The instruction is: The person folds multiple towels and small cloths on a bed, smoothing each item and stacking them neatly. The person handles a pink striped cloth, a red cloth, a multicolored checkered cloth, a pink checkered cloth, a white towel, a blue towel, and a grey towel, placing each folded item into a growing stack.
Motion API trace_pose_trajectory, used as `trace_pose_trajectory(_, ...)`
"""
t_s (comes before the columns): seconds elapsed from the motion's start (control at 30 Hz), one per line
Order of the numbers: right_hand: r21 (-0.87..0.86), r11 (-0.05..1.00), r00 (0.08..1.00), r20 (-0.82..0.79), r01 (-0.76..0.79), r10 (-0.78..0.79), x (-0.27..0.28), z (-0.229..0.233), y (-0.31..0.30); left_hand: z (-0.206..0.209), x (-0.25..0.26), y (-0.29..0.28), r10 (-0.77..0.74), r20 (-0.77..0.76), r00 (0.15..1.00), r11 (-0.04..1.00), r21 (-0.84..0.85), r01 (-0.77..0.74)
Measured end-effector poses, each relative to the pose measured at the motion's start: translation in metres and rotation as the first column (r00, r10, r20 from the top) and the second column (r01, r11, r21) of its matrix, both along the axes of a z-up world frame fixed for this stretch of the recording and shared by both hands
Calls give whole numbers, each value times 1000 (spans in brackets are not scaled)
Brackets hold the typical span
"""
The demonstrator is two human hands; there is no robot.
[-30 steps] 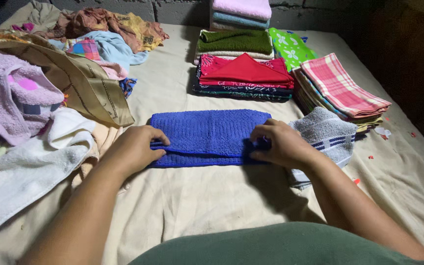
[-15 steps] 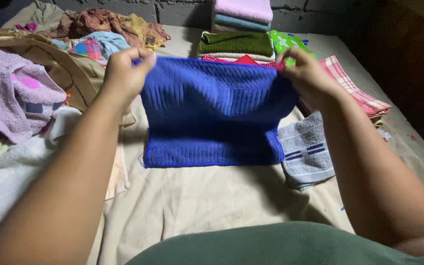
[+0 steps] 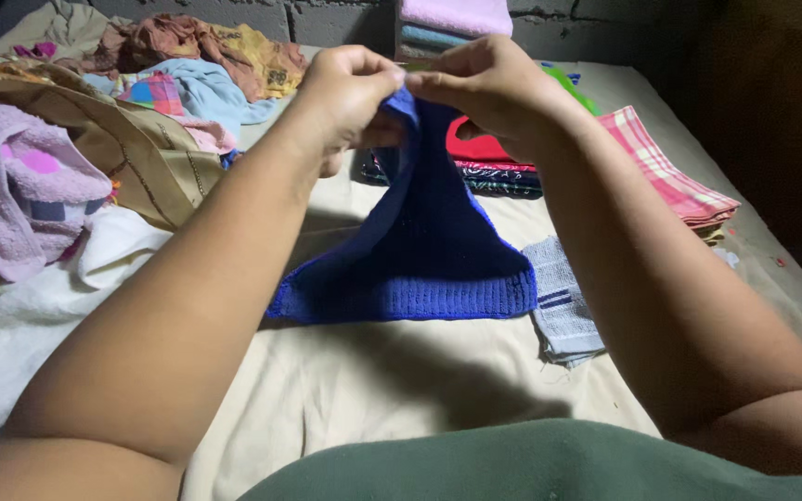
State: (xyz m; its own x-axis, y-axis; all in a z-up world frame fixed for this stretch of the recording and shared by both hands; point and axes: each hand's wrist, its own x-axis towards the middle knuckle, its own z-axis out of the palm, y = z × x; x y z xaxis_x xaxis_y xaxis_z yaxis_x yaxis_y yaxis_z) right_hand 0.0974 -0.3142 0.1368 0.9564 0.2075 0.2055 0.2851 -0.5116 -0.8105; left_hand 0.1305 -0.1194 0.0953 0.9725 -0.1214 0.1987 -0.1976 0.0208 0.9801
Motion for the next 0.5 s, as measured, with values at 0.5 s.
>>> trace_pose_trajectory(0.5,-111,920,916,-105,376,-387,82,-108,-92,-117,49,108,325,-433,841,939,258,-229)
